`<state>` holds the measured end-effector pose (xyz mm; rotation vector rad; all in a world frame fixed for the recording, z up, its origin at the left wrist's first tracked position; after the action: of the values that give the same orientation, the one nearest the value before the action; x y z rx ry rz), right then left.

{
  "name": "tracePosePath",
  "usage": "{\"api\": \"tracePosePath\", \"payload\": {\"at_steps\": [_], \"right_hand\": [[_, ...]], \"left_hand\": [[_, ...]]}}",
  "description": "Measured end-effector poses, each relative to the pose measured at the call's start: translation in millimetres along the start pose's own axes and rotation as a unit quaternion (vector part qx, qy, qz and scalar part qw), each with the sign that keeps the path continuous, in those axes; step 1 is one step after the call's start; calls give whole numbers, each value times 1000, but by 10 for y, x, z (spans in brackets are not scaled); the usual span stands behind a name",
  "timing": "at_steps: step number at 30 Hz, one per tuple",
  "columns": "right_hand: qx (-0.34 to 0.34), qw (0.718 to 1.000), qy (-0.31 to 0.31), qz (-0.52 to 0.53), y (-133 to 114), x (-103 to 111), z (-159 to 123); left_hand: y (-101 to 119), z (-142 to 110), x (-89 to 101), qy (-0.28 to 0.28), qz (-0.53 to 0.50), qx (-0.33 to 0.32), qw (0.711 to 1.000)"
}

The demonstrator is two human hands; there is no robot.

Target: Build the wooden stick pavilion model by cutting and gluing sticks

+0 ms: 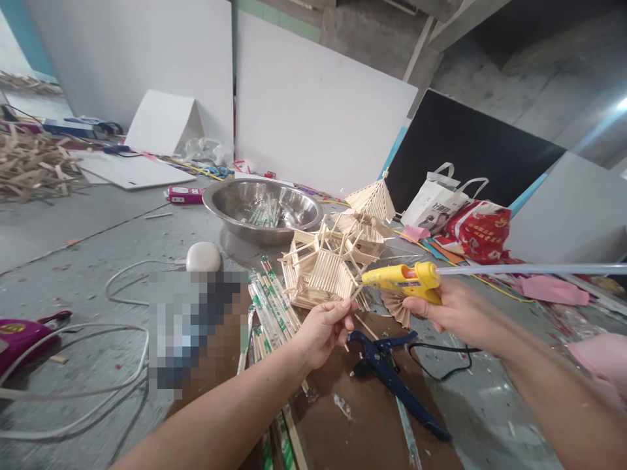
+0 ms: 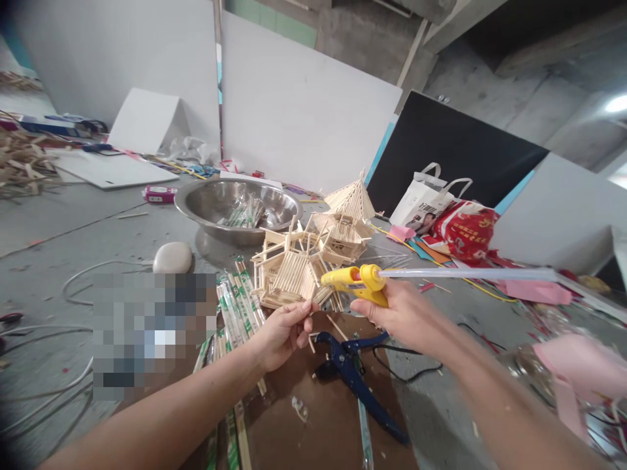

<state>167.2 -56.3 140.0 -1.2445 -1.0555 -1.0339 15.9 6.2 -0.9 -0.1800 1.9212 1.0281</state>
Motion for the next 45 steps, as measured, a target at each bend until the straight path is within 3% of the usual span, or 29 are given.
{"api": "tracePosePath", "payload": {"at_steps": [8, 21, 36, 45], "right_hand": [[-29, 999, -19, 2, -10, 62, -37], [-8, 998, -14, 65, 182, -72, -22], [-40, 998, -24, 41, 70, -100, 23], [-18, 999, -15, 39, 17, -72, 46]], "left_hand": [[3, -5, 3, -6, -1, 2, 1000], [9, 6, 22, -2, 9, -10, 1000], [16, 1, 1, -7, 6, -12, 1000], [6, 8, 18, -9, 12, -7, 1000]]}}
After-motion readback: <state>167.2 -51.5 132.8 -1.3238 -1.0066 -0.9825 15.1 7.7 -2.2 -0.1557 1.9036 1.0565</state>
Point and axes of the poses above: each hand's wrist, its own z-axis towards the middle knuckle, its own x-axis out of the back of the hand, y = z × x, the point moved 2 cm from there along z, towards the middle knuckle, and after that the axes turned 7 degrees about -z, right-handed, at the moved point
